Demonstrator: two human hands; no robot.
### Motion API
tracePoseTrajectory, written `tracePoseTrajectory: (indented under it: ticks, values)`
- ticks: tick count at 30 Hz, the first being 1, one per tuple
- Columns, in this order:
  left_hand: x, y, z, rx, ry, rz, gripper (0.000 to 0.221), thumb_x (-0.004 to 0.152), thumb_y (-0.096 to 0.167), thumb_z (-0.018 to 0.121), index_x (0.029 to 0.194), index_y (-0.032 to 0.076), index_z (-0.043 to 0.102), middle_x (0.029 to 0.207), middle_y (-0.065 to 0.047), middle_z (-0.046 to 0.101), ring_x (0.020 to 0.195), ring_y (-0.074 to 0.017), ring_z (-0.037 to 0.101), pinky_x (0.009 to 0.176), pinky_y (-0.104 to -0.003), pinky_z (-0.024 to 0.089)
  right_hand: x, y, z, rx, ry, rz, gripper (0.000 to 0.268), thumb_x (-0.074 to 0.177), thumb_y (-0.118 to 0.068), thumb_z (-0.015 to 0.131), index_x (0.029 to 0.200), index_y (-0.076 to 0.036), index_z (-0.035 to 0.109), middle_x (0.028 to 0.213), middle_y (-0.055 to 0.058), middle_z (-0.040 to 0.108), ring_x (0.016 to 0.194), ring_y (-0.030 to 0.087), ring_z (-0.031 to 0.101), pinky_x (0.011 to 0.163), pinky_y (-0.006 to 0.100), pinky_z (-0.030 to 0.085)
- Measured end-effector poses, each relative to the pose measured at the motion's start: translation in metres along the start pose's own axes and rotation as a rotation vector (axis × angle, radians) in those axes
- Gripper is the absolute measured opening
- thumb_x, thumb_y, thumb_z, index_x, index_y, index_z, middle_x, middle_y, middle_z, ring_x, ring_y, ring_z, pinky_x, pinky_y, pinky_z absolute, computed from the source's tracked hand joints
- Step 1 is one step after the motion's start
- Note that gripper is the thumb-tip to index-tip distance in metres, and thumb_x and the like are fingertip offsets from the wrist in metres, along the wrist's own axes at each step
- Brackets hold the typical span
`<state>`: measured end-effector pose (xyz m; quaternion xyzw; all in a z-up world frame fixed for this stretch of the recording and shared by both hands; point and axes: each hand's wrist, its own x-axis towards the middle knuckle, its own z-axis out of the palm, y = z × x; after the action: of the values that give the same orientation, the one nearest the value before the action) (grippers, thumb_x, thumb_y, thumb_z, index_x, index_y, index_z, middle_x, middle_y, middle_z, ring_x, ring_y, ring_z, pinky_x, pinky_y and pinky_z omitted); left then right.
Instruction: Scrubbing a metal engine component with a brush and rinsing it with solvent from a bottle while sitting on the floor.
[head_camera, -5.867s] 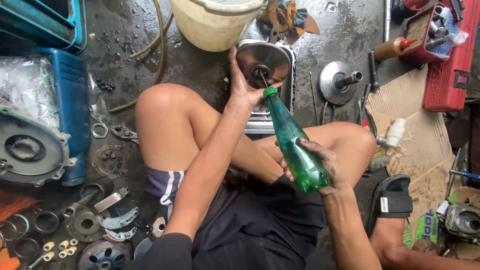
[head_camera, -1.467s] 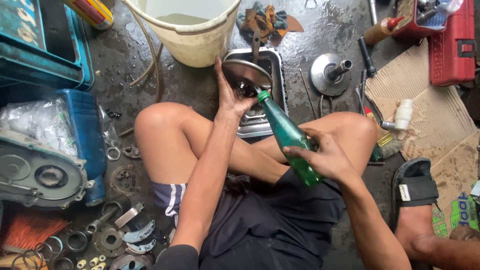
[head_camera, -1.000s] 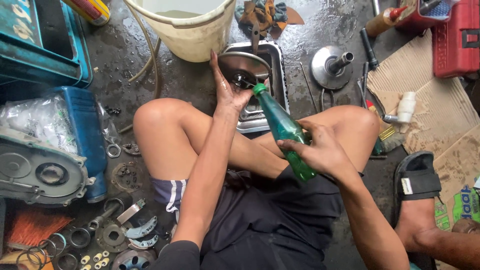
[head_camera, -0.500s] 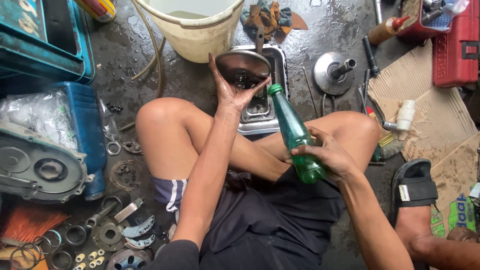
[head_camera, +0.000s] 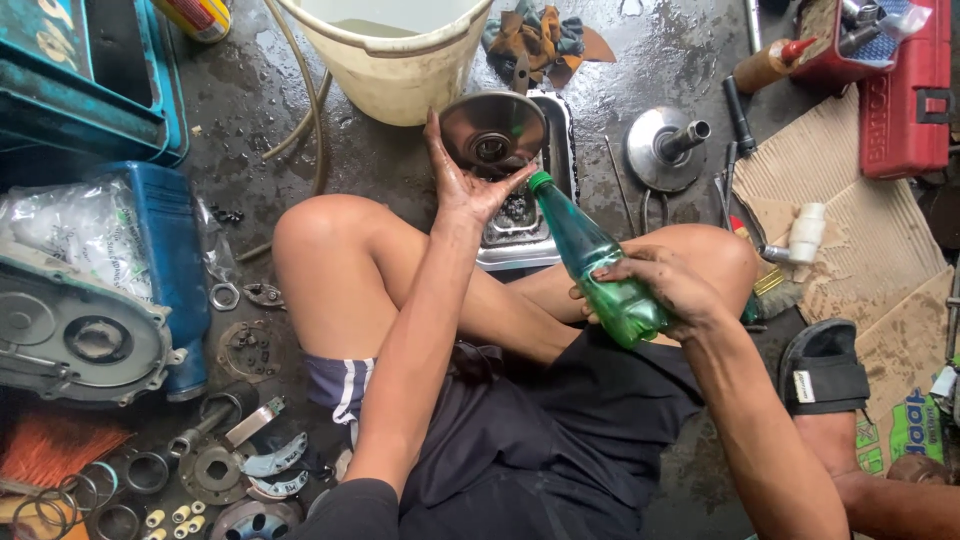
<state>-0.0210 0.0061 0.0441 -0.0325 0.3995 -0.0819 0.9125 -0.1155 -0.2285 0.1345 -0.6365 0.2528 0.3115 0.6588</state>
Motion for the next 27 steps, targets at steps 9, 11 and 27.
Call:
tracePoseTrajectory:
  ticks: [9,11,27]
  values:
    - [0.028,0.006,-0.018,-0.047,0.019,-0.025,0.133,0.055,0.058,0.086,0.157,0.004,0.02,0.154,-0.031,0.026,0.138,-0.0488,0.035,0.101,-0.072,0.043,-0.013,-0.006,0.023,0.02,0.024,0.046,0.033,0.074,0.007,0.07,0.1,0.022,0.056,0.08,0.034,0.064,0.062,0.048,0.07,0.046,0.058,0.057]
    - [0.031,0.008,-0.019,-0.03,0.02,-0.056,0.135,0.053,0.058,0.086,0.157,0.003,0.02,0.156,-0.03,0.026,0.141,-0.0479,0.033,0.103,-0.073,0.041,-0.008,-0.001,0.022,0.034,0.038,0.051,0.034,0.073,0.008,0.071,0.1,0.023,0.057,0.081,0.033,0.064,0.065,0.048,0.071,0.048,0.056,0.057]
    - [0.013,-0.001,-0.013,0.009,-0.028,0.009,0.137,0.053,0.061,0.086,0.152,-0.007,0.023,0.148,-0.034,0.037,0.134,-0.045,0.044,0.108,-0.064,0.042,-0.006,-0.009,0.016,0.141,-0.121,0.054,0.024,0.08,0.005,0.061,0.089,0.027,0.055,0.071,0.049,0.061,0.058,0.053,0.069,0.044,0.065,0.057]
